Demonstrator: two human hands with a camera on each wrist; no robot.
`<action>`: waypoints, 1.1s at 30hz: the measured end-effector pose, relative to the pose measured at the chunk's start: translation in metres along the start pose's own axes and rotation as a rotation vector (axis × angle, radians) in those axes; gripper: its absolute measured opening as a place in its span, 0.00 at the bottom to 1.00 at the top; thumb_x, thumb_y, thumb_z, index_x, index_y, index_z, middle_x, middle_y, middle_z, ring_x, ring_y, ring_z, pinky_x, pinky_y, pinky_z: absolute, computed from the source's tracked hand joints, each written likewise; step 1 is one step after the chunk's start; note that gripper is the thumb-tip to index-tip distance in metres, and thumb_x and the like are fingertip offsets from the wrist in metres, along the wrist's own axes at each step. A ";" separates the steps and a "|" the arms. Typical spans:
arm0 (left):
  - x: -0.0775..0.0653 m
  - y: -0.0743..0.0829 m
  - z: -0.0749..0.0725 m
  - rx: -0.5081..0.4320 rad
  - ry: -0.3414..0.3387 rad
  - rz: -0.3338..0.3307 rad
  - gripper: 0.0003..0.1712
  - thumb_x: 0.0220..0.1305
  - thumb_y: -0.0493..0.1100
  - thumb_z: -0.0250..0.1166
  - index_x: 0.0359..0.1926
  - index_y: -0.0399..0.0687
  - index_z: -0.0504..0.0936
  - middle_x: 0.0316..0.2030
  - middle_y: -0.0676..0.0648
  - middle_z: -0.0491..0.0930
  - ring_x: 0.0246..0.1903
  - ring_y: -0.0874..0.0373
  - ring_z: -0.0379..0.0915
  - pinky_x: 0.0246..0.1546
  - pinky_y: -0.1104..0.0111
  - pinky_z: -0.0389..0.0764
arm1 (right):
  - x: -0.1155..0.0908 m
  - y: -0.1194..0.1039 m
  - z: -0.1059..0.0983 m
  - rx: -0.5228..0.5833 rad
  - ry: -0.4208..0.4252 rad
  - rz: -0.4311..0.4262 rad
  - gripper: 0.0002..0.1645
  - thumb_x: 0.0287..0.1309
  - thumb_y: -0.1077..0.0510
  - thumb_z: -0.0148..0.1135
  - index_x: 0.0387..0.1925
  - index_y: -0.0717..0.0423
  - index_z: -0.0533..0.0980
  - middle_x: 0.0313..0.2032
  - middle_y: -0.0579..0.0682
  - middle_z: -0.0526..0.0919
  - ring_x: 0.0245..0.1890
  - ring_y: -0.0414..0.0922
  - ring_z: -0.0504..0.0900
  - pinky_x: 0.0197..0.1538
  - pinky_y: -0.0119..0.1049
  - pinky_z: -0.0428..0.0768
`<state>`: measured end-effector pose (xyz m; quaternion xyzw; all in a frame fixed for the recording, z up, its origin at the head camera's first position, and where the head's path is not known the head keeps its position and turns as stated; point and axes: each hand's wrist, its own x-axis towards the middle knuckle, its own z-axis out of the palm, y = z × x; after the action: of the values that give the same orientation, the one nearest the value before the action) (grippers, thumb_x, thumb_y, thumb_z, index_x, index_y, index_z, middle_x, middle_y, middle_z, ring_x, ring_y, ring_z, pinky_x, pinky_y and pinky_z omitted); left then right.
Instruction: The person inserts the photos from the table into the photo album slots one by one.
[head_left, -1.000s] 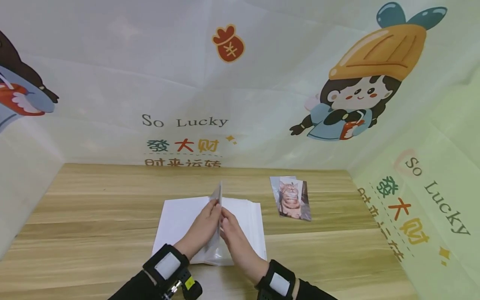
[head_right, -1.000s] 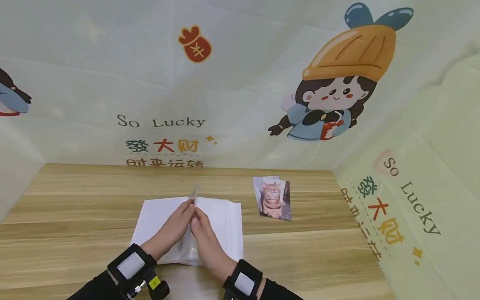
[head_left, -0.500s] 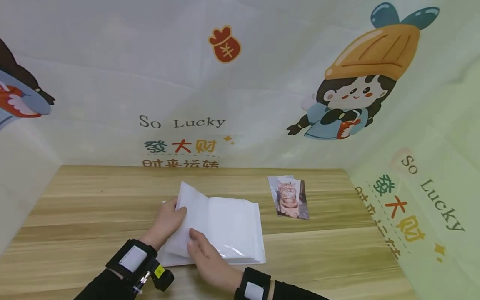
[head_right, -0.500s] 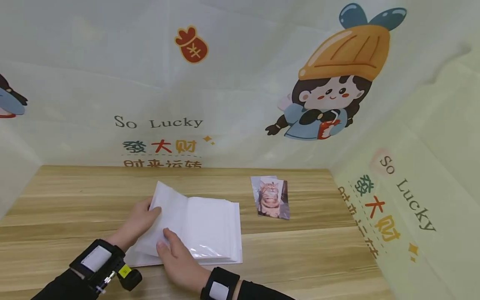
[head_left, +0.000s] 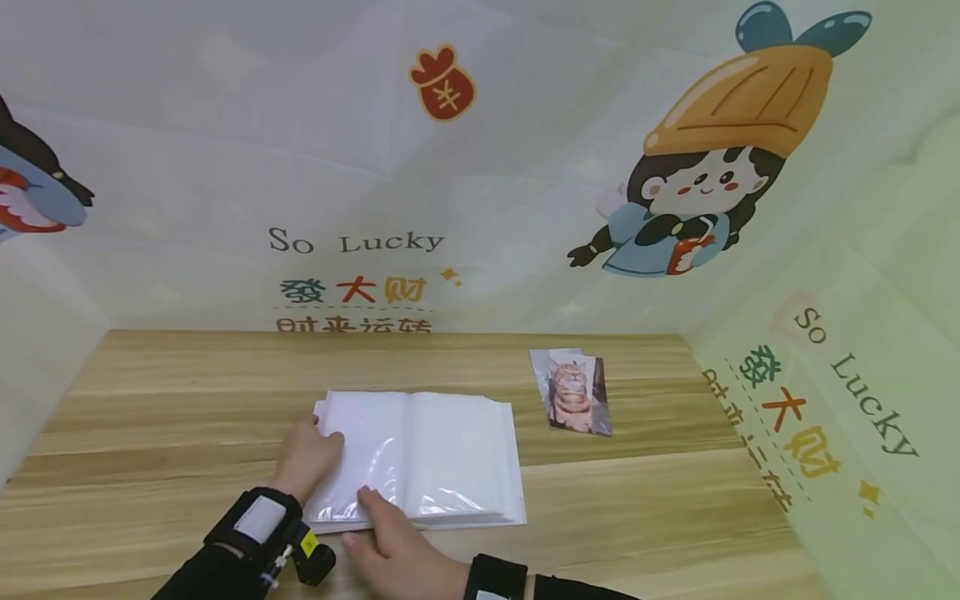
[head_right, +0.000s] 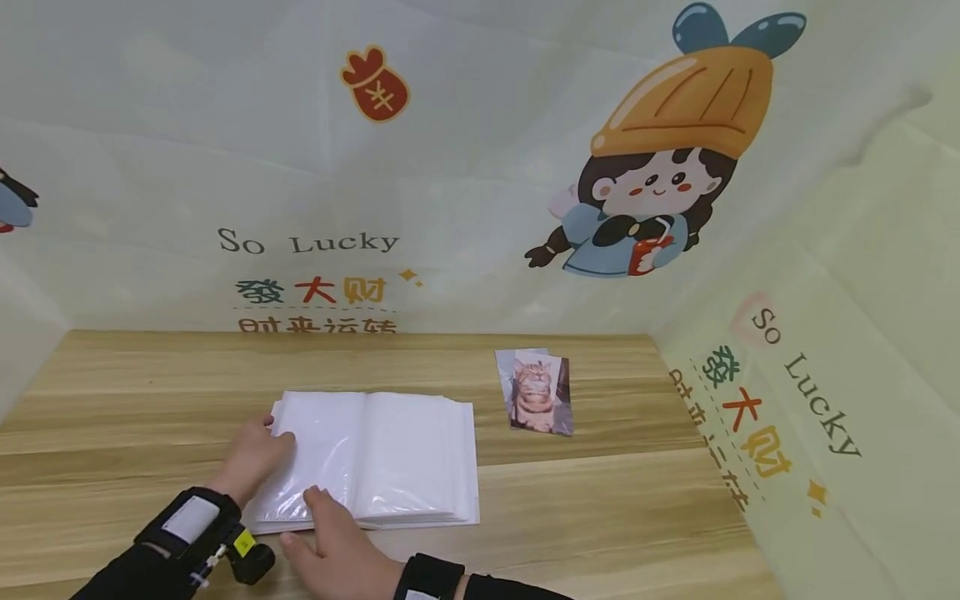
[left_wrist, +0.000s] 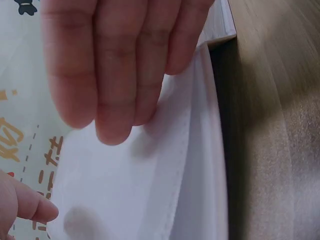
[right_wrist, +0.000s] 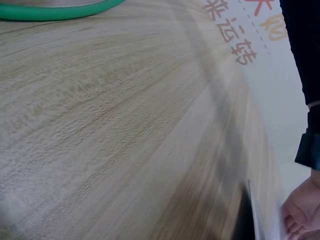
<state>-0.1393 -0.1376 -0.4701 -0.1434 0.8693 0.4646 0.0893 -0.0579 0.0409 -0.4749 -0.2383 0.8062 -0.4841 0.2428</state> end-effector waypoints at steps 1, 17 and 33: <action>0.000 -0.001 0.001 0.006 0.004 -0.007 0.34 0.67 0.34 0.52 0.63 0.05 0.59 0.61 0.09 0.64 0.62 0.18 0.66 0.65 0.35 0.70 | 0.001 0.001 0.000 -0.008 -0.009 -0.003 0.39 0.81 0.51 0.49 0.77 0.76 0.56 0.77 0.71 0.60 0.80 0.59 0.58 0.80 0.45 0.58; -0.010 -0.011 0.033 0.233 0.074 0.110 0.45 0.67 0.42 0.62 0.66 0.07 0.53 0.65 0.10 0.55 0.68 0.15 0.53 0.67 0.30 0.61 | 0.018 -0.054 -0.150 -0.239 -0.112 0.089 0.42 0.80 0.48 0.54 0.82 0.64 0.54 0.80 0.62 0.59 0.79 0.58 0.62 0.78 0.51 0.61; -0.014 -0.007 0.044 0.181 0.048 0.062 0.49 0.71 0.47 0.60 0.71 0.09 0.48 0.71 0.12 0.46 0.74 0.18 0.41 0.73 0.30 0.47 | 0.015 0.101 -0.271 -0.203 0.734 0.590 0.58 0.69 0.46 0.62 0.74 0.85 0.43 0.73 0.84 0.49 0.76 0.75 0.49 0.78 0.62 0.51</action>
<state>-0.1230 -0.1018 -0.4956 -0.1187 0.9137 0.3829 0.0665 -0.2530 0.2543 -0.4551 0.1650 0.9149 -0.3657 0.0446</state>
